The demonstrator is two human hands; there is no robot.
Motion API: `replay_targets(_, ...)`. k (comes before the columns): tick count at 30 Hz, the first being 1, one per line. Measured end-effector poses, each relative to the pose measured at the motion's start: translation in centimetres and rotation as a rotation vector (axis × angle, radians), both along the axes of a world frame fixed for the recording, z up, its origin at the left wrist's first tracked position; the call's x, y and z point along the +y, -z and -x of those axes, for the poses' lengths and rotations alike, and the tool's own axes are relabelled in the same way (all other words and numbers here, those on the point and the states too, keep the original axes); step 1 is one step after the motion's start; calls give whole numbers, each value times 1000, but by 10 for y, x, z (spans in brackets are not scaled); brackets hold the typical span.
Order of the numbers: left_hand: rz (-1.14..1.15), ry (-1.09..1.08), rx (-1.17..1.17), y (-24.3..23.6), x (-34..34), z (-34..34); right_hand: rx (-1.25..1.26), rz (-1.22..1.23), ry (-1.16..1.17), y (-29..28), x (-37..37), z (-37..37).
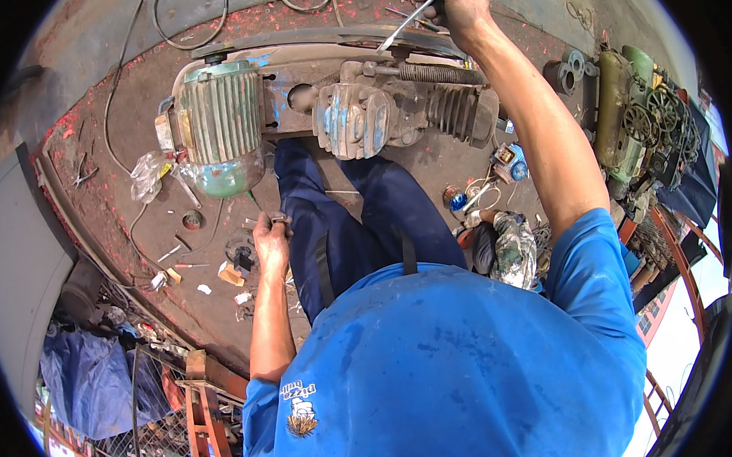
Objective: The person opens a small cardboard box and removes a white paper-like item, then walks through a scrapyard to a workbench. They handle a large motor or compressor unit and use a wrench to tighten or loosen bolts on the machinery.
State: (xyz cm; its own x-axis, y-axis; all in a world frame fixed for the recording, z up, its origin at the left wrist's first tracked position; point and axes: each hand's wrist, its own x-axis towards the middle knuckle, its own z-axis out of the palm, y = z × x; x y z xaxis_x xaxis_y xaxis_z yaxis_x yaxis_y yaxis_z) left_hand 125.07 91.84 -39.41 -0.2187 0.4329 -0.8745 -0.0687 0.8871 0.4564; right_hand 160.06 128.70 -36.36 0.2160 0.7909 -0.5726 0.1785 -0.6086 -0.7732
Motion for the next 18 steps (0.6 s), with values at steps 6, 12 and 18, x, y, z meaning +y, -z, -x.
replay_targets(6, -29, -9, -34, -7, 9, -12, 199, 274, 38, 59, 8, 11)
replay_targets(12, -3, 128, 8, -11, 15, -15, -76, 26, -213, 2, -14, 36)
replay_targets(18, 28, 160, -41, -27, 57, -31, -265, -919, -1384, -94, -133, 75)
